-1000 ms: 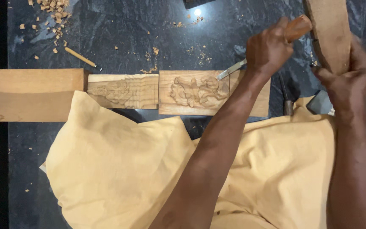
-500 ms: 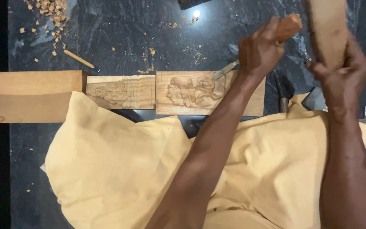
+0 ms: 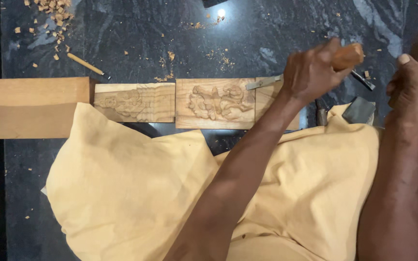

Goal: The person carves a design into a rectangular wooden plank using a chisel and a wooden mallet. They repeatedly strike the chisel to remove wood shavings and refine the pattern.

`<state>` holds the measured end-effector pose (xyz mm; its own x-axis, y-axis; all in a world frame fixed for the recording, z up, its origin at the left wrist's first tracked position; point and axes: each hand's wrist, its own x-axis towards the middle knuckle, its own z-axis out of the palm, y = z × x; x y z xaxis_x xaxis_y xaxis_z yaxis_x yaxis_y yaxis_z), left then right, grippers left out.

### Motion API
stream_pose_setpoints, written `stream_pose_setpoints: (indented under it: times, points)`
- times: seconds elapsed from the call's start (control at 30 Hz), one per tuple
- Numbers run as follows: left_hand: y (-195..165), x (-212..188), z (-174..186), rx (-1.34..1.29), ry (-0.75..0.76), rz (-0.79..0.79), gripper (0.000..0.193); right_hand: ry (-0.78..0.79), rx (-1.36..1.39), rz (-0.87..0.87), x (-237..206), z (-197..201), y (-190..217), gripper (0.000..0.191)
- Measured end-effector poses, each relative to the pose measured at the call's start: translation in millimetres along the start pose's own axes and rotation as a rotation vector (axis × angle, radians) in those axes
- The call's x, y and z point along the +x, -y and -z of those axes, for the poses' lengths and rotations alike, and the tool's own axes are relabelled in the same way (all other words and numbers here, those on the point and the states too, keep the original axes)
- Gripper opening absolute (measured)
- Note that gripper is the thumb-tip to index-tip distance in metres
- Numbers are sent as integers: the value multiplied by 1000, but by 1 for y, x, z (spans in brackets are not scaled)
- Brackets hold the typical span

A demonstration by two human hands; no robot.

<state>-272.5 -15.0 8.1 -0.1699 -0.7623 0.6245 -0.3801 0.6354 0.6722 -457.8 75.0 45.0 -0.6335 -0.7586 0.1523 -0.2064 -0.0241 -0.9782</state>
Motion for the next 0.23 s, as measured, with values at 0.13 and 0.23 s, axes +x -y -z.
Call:
stream_pose_setpoints:
  times: [0.13, 0.23]
  points:
    - [8, -3, -7, 34, 52, 34, 49, -9, -33, -75, -4, -3, 6, 20]
    - [11, -3, -10, 31, 64, 60, 45, 38, 12, -31, -12, 6, 32, 19]
